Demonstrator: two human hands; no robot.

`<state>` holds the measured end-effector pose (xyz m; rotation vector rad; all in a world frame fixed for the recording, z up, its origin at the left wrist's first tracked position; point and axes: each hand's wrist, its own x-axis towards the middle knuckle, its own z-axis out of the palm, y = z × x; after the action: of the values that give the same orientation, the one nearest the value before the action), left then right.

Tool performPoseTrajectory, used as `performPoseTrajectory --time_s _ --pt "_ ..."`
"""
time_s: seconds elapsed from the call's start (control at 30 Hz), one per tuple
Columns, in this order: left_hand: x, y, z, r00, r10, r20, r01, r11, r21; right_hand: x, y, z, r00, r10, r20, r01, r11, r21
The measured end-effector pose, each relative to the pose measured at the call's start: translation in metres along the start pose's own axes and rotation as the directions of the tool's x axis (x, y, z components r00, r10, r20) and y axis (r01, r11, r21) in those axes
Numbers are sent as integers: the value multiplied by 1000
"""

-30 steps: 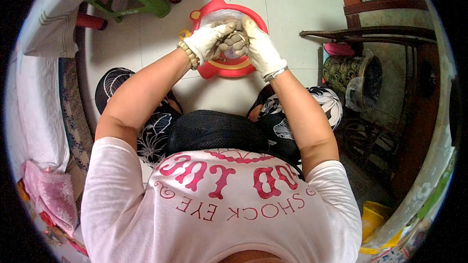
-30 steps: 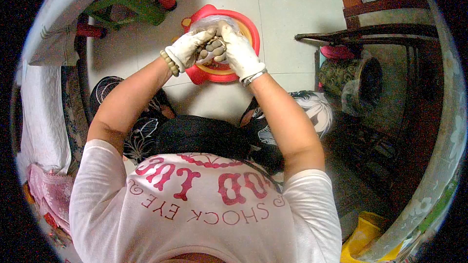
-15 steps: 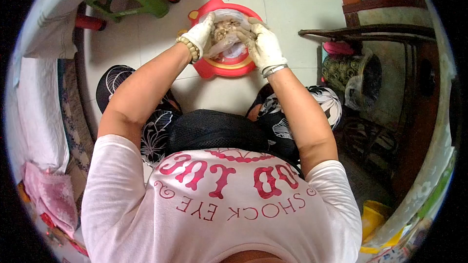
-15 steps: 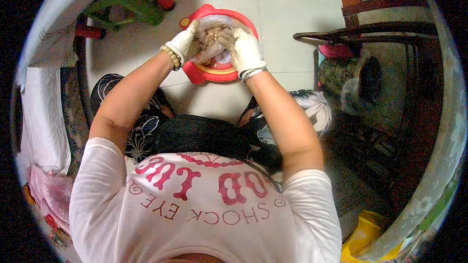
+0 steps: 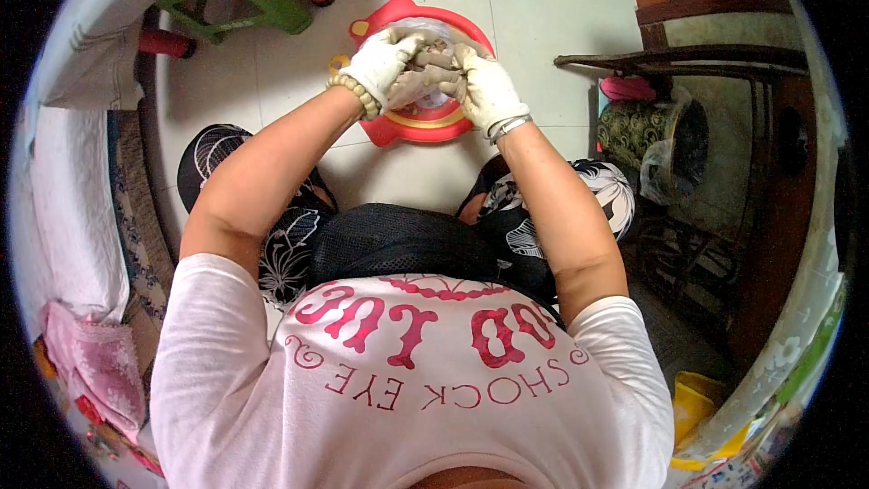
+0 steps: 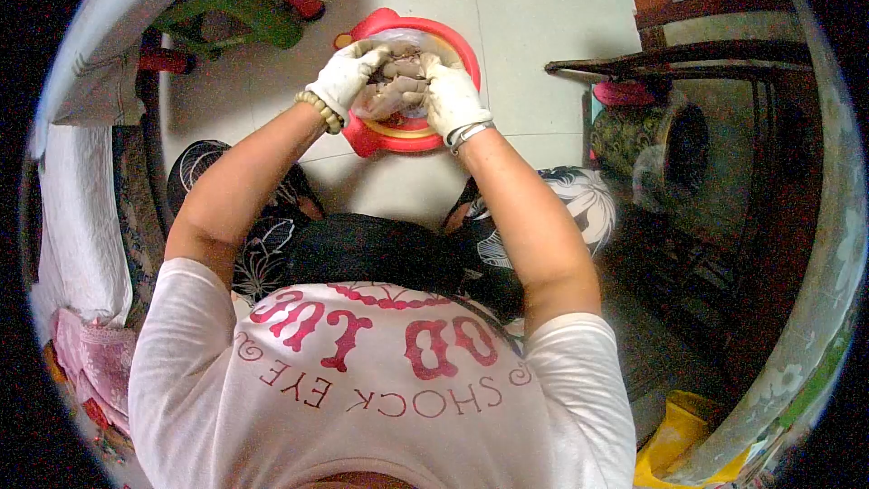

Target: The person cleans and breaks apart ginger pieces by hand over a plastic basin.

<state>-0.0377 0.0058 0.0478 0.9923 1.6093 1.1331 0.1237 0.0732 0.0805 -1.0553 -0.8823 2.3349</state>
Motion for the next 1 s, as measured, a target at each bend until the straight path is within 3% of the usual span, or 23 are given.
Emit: performPoseTrajectory --time_s 0.07,0.17,0.2,0.27,0.3,0.43,0.5,0.53,0.63,0.73,0.83,0.87,0.9,0.93,1.0 --pt "-2 5 2 983 171 68 -178 976 125 1 -2 -1 999 40 36 -37 996 -84" --pt "-4 6 1 959 128 254 -158 982 103 -5 -9 5 990 -16 137 73 906 -417" --pt "-7 17 0 964 -25 267 47 996 -79 -4 -11 4 990 -15 140 73 906 -417" --pt "-12 34 -2 881 -293 371 438 803 -405 -1 -13 1 985 -26 172 120 816 -566" --pt "-10 27 -5 834 -209 510 502 669 -548 -8 -20 8 992 8 122 68 792 -606" --pt "-20 53 5 891 -268 367 444 685 -578 -13 -29 18 987 -5 161 104 781 -616" --pt "-19 55 8 960 -181 212 275 734 -621 -5 -26 15 977 17 213 47 955 -292" --pt "-19 56 8 961 -181 211 275 734 -621 -4 -24 15 977 18 214 46 955 -292" --pt "-19 54 7 997 -69 24 72 878 -473 -4 -21 20 969 -104 225 162 953 -256" --pt "-22 57 7 991 -124 43 125 796 -592 -12 -17 29 956 -230 182 275 917 -288" --pt "-25 67 7 997 -70 41 81 823 -563 -13 -14 30 942 -300 148 334 866 -371" --pt "-23 64 6 997 -72 42 83 823 -563 -9 -13 25 899 -383 215 439 790 -429" --pt "-20 63 3 998 -35 51 54 905 -421 -9 -14 25 843 -454 287 537 697 -475" --pt "-18 62 1 998 0 66 17 963 -269 -11 -15 24 844 -454 287 537 698 -474" --pt "-20 69 -4 992 -18 125 57 950 -309 -17 -17 25 866 -416 277 492 613 -618"
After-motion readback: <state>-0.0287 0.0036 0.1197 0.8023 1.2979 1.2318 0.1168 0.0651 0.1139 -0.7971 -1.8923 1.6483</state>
